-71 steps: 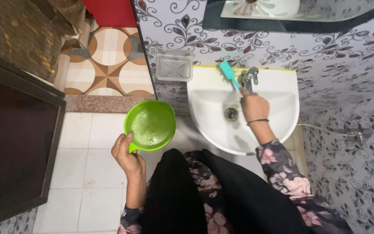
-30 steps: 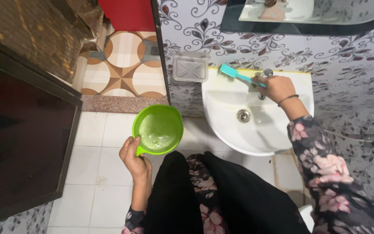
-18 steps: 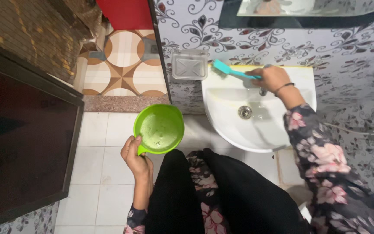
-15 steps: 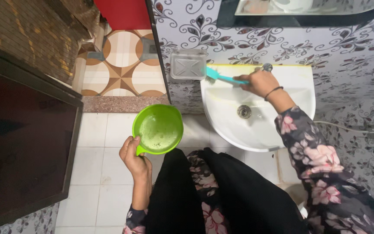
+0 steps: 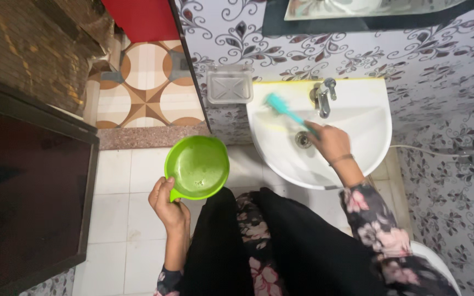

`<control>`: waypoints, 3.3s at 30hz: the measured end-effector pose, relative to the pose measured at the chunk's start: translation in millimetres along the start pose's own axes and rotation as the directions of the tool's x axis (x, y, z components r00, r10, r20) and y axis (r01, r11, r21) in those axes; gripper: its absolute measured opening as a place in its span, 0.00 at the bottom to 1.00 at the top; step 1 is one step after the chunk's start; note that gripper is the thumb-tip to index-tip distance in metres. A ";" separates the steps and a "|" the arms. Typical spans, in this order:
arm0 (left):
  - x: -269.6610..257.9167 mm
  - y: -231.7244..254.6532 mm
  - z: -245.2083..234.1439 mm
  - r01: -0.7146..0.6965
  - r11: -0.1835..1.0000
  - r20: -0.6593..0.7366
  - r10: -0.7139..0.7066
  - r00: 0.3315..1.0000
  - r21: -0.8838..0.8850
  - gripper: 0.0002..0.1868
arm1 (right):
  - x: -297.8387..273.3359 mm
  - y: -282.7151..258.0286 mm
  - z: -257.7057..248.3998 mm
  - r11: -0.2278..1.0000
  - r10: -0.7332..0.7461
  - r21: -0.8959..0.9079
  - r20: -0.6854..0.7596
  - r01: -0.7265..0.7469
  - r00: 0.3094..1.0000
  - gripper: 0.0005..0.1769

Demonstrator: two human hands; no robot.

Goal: The person scrubs a white bathroom sink using a blue brush and soapy water from a green pitcher. They repeatedly dip the brush into the pitcher and scrub the sink basin and faucet area.

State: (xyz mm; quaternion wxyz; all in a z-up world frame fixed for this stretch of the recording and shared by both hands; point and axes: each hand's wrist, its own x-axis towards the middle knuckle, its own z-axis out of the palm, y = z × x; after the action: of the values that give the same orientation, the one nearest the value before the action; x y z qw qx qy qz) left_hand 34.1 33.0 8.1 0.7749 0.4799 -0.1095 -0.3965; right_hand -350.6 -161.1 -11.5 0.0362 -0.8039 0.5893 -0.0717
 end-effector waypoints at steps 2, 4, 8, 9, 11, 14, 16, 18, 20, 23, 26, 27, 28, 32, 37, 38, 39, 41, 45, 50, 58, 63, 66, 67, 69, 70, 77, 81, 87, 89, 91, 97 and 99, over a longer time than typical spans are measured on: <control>1.5 -0.4 1.9 0.008 1.000 -0.012 -0.008 1.000 -0.006 0.16 | -15.6 2.1 9.2 0.967 0.254 0.003 -0.076 -0.254 0.964 0.21; 1.5 -2.4 1.7 0.027 1.000 -0.012 -0.027 1.000 0.001 0.15 | -31.9 -0.3 24.0 0.973 0.228 -0.009 -0.128 -0.231 0.965 0.24; 4.3 -5.7 0.8 0.034 0.999 0.026 -0.035 0.999 0.025 0.17 | -63.6 -7.0 50.0 0.990 0.136 0.037 -0.097 -0.133 0.986 0.21; 5.7 -5.1 2.3 0.028 0.999 0.036 -0.029 0.999 0.023 0.17 | -64.0 -7.3 53.3 0.980 0.198 0.039 -0.128 -0.195 0.972 0.21; 8.4 -4.1 5.3 0.027 1.000 0.042 -0.028 0.999 0.015 0.18 | -63.0 -2.5 56.1 0.949 0.315 0.047 -0.187 -0.312 0.930 0.22; 7.9 -4.6 5.1 0.043 0.999 0.043 -0.044 0.998 0.012 0.17 | -62.3 -1.7 67.6 0.947 0.319 0.042 -0.234 -0.318 0.919 0.23; 10.1 -6.8 7.3 0.043 0.999 0.068 -0.043 0.997 0.011 0.17 | -65.8 -5.4 73.5 0.990 0.123 0.100 -0.268 -0.099 0.956 0.24; 11.1 -7.0 8.8 0.052 0.998 0.081 -0.053 0.995 0.019 0.17 | -65.2 -12.9 72.8 0.994 0.077 0.090 -0.272 -0.054 0.959 0.24; 10.8 -4.0 7.7 0.047 0.999 0.089 -0.049 0.995 0.023 0.17 | -62.6 -23.4 65.5 0.982 0.187 0.024 -0.244 -0.187 0.952 0.22; 8.5 -2.7 9.2 0.036 0.999 0.080 -0.037 0.996 0.013 0.18 | -50.7 -21.5 39.0 0.898 0.438 0.017 -0.130 -0.440 0.889 0.23; 6.8 -4.3 8.1 0.048 0.999 0.069 -0.050 0.996 0.026 0.17 | -31.5 -8.3 18.4 0.903 0.414 -0.059 -0.136 -0.425 0.900 0.21; 7.6 -4.8 8.6 0.041 0.999 0.074 -0.043 0.996 0.033 0.18 | -18.0 -1.3 11.7 0.903 0.409 -0.079 -0.137 -0.421 0.902 0.19; 8.0 -5.2 9.0 0.033 0.999 0.079 -0.036 0.996 0.040 0.18 | -1.9 0.1 10.1 0.903 0.404 -0.098 -0.137 -0.418 0.905 0.17; 6.4 -4.0 7.7 0.039 0.999 0.068 -0.039 0.997 0.007 0.18 | 40.8 -9.5 14.3 0.914 0.353 -0.157 -0.150 -0.375 0.923 0.12; 3.9 -3.6 1.7 0.029 1.000 0.061 -0.029 0.998 0.006 0.18 | 29.7 -17.3 9.8 0.969 0.221 -0.097 -0.051 -0.225 0.974 0.13; 4.0 -2.8 -0.6 0.033 0.999 0.059 -0.033 0.998 0.003 0.17 | 24.4 -19.0 8.5 0.987 0.154 -0.032 -0.040 -0.155 0.987 0.19; 3.8 -2.3 -2.3 0.032 1.000 0.053 -0.031 0.998 -0.002 0.17 | 25.9 -14.7 2.6 0.971 0.225 -0.073 -0.054 -0.229 0.973 0.18; 3.8 -1.2 -3.9 0.034 0.999 0.039 -0.034 0.999 -0.013 0.17 | 28.6 -15.6 -0.9 0.914 0.366 -0.149 -0.091 -0.376 0.926 0.15; 7.1 -5.4 -1.4 0.057 0.998 0.009 -0.057 0.998 -0.024 0.14 | 37.6 -30.7 13.4 0.936 0.279 -0.196 -0.094 -0.292 0.956 0.13; 9.1 -12.4 2.3 0.055 0.997 0.038 -0.053 0.998 -0.052 0.14 | 26.8 -37.5 21.5 0.984 0.175 0.029 -0.035 -0.174 0.984 0.19; 12.3 -15.1 5.6 0.058 0.998 0.038 -0.057 0.998 -0.019 0.14 | 17.3 -46.4 5.4 0.993 0.120 0.011 -0.006 -0.120 0.993 0.22; 15.7 -9.7 5.1 0.043 0.999 0.032 -0.042 0.999 -0.025 0.17 | 29.3 -46.5 -3.5 0.974 0.227 -0.022 0.007 -0.226 0.974 0.23; 16.3 -9.0 3.6 0.038 0.999 0.028 -0.038 0.999 -0.016 0.18 | 20.8 -43.3 2.8 0.982 0.190 -0.015 -0.023 -0.190 0.982 0.21; 17.2 -10.3 6.0 0.032 0.999 0.036 -0.031 0.999 -0.028 0.19 | 17.9 -41.8 4.4 0.992 0.125 0.009 -0.003 -0.125 0.992 0.21; 15.5 -8.7 8.4 0.046 0.999 0.027 -0.045 0.999 -0.024 0.18 | 11.5 -41.6 6.0 0.996 0.083 0.017 0.016 -0.084 0.996 0.22; 14.9 -6.7 9.2 0.051 0.998 0.023 -0.051 0.998 -0.022 0.18 | 8.2 -40.5 3.8 0.994 0.108 0.000 0.017 -0.108 0.994 0.23; 13.4 -10.2 10.9 0.062 0.998 0.046 -0.063 0.997 0.023 0.17 | 1.8 -45.2 10.6 0.975 0.174 -0.120 -0.093 -0.184 0.980 0.25; 14.7 -11.1 12.5 0.064 0.998 0.056 -0.064 0.996 0.013 0.17 | -24.6 -44.3 29.1 0.996 0.073 -0.033 -0.170 -0.080 0.983 0.23; 15.8 -12.9 12.7 0.065 0.997 0.034 -0.066 0.997 0.029 0.15 | -63.8 -19.0 65.0 0.944 0.315 -0.020 -0.237 -0.329 0.919 0.18; 16.1 -15.3 14.0 0.062 0.998 0.054 -0.064 0.997 0.028 0.16 | -71.2 -12.3 73.0 0.976 0.183 -0.076 -0.243 -0.206 0.953 0.13; 17.0 -14.8 16.4 0.046 0.999 0.083 -0.047 0.995 0.021 0.18 | -70.1 -12.2 76.3 0.983 0.161 -0.049 -0.256 -0.179 0.953 0.20; 13.9 -16.8 27.6 0.086 0.995 0.066 -0.089 0.994 0.040 0.16 | -66.4 -28.7 76.3 0.937 0.279 -0.139 -0.258 -0.322 0.925 0.23; 12.6 -17.4 29.7 0.086 0.996 0.102 -0.089 0.991 0.032 0.16 | -73.7 -28.8 77.9 0.963 0.179 -0.150 -0.263 -0.223 0.948 0.24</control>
State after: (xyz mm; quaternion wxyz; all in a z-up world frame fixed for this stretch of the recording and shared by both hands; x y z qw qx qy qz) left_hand 17.3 0.5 6.3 0.7436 0.4737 -0.1336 -0.4526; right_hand -333.0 -84.2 -89.6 -0.1020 -0.7242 0.6724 -0.1143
